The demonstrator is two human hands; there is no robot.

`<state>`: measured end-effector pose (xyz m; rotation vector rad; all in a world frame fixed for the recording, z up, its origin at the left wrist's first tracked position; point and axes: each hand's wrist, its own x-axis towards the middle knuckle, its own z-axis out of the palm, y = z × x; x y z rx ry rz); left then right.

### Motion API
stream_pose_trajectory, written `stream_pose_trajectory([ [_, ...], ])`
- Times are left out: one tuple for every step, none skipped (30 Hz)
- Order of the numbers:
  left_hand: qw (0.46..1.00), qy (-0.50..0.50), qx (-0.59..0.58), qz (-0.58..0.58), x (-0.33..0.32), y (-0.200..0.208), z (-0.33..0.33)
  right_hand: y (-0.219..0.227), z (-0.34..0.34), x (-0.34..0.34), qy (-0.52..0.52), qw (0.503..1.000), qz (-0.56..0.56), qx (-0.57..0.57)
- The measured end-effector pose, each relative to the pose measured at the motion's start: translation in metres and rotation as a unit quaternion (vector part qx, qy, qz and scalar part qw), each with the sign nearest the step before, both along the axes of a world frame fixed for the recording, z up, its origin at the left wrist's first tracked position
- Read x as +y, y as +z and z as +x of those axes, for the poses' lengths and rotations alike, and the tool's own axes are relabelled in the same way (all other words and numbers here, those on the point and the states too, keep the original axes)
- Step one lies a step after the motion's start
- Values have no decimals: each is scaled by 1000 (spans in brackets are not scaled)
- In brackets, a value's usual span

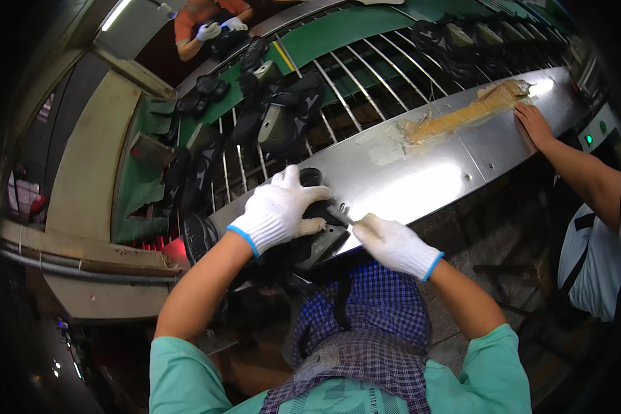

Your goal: The person picks up shoes from a conveyor belt, wipes the exterior of the shoes, applies a small amount of substance with their finger to the shoe surface, and uses a handheld tool to press or smooth the shoe upper.

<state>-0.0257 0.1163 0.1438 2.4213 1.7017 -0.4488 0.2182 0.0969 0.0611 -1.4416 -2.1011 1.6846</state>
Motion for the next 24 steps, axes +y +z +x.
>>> stream_pose_trajectory([
  [1000,-9,12,-15,2,-1,1,-16,10,-1,-46,998,30,9],
  [999,-18,24,-26,5,4,7,-31,21,0,-91,994,65,20],
  [999,-13,10,-41,1,14,8,-32,26,4,-129,990,43,33],
  [999,-13,-13,-46,-3,18,4,-30,30,11,-139,986,87,-9],
  [996,-15,-76,-36,-9,9,-17,-27,29,15,-134,978,150,-56],
  [990,-25,-138,-24,-9,1,-31,-24,32,21,-135,962,214,-100],
  [958,27,-284,3,-22,-4,-45,-18,33,26,-116,952,244,-145],
  [919,32,-384,83,-38,-4,-50,-12,34,29,-105,937,271,-196],
  [905,9,-393,164,-53,-2,-50,-13,38,30,-87,893,326,-297],
  [884,-12,-398,244,-68,-1,-51,-16,35,34,-84,876,383,-283],
  [862,-25,-411,296,-89,-7,-48,-20,34,40,-77,855,435,-270],
  [866,-35,-390,312,-113,-11,-47,-20,29,48,-66,834,488,-248],
  [867,-28,-385,316,-136,-22,-44,0,5,46,-59,871,447,-192],
  [866,-30,-384,319,-155,-33,-37,-1,-11,60,-44,901,413,-123],
  [869,-36,-372,323,-167,-43,-27,-1,-34,65,-49,910,411,-40],
  [875,-39,-355,327,-178,-50,-17,-1,-59,70,-39,912,401,75],
  [883,-45,-310,351,-184,-64,-11,-6,-79,78,-19,930,351,108],
  [890,-40,-280,359,-187,-80,-11,1,-98,68,-20,964,229,135],
  [882,-30,-244,401,-181,-93,-11,-24,-105,70,-44,957,230,173],
  [872,-17,-207,443,-174,-103,-14,-51,-112,70,-66,948,229,212],
  [872,-5,-183,454,-169,-102,-28,-45,-113,55,-52,943,253,208],
  [890,59,-173,419,-172,-98,-36,-37,-109,38,-39,938,277,205],
  [876,28,-138,461,-175,-109,-44,-27,-108,20,-41,945,246,210],
  [859,-14,-106,500,-171,-113,-50,-27,-105,12,-47,934,282,215],
])
